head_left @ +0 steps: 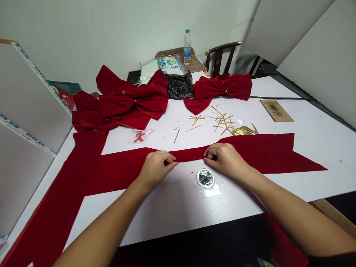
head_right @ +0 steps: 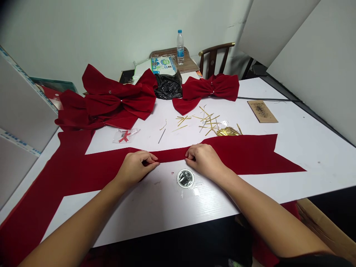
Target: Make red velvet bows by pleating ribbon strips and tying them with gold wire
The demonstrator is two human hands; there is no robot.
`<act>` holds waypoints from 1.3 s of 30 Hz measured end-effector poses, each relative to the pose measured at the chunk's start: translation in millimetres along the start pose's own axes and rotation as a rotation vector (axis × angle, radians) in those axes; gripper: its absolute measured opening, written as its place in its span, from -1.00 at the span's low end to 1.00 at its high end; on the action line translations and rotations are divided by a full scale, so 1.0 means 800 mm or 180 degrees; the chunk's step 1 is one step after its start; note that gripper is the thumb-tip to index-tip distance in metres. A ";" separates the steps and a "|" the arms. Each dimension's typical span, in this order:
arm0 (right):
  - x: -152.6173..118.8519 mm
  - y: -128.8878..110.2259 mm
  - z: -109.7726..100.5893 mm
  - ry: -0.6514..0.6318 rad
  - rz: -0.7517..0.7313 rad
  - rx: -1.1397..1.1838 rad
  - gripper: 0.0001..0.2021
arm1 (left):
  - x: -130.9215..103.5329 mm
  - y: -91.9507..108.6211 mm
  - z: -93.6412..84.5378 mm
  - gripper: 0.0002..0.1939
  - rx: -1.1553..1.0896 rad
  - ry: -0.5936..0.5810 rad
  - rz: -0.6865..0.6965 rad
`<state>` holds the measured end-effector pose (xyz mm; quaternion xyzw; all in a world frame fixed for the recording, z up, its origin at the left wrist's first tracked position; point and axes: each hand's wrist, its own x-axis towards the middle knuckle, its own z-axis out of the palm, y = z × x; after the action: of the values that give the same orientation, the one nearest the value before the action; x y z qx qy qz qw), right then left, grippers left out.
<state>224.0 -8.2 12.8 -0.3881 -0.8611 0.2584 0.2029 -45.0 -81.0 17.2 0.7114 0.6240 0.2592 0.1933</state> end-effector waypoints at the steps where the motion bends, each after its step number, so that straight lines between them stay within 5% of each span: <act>1: 0.000 0.000 0.000 -0.0003 0.0035 0.0001 -0.73 | 0.000 0.001 0.000 -0.80 0.0048 -0.0007 -0.0027; 8: -0.002 -0.007 -0.004 -0.0179 0.0294 -0.0376 -0.78 | -0.002 0.009 -0.004 -0.92 0.0338 -0.0090 -0.0268; 11: -0.002 -0.011 -0.006 -0.0271 0.0210 -0.0578 -0.94 | 0.000 0.009 -0.006 -0.93 0.0590 -0.0323 -0.0009; 14: -0.002 -0.011 -0.008 -0.0360 0.0013 -0.0681 -0.88 | 0.000 0.007 -0.006 -0.85 0.0721 -0.0420 0.0232; 23: -0.003 -0.004 -0.003 -0.0209 -0.0523 -0.0537 -0.87 | -0.002 0.002 -0.002 -0.82 0.0426 -0.0325 0.0547; 39: -0.003 0.005 0.001 0.0006 -0.0370 -0.0353 -0.83 | -0.004 0.000 0.007 -0.87 0.0359 0.0065 0.0222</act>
<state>227.3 -8.1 9.0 -0.3483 -0.8950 0.1977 0.1966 -41.8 -83.8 12.3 0.7398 0.6143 0.2375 0.1374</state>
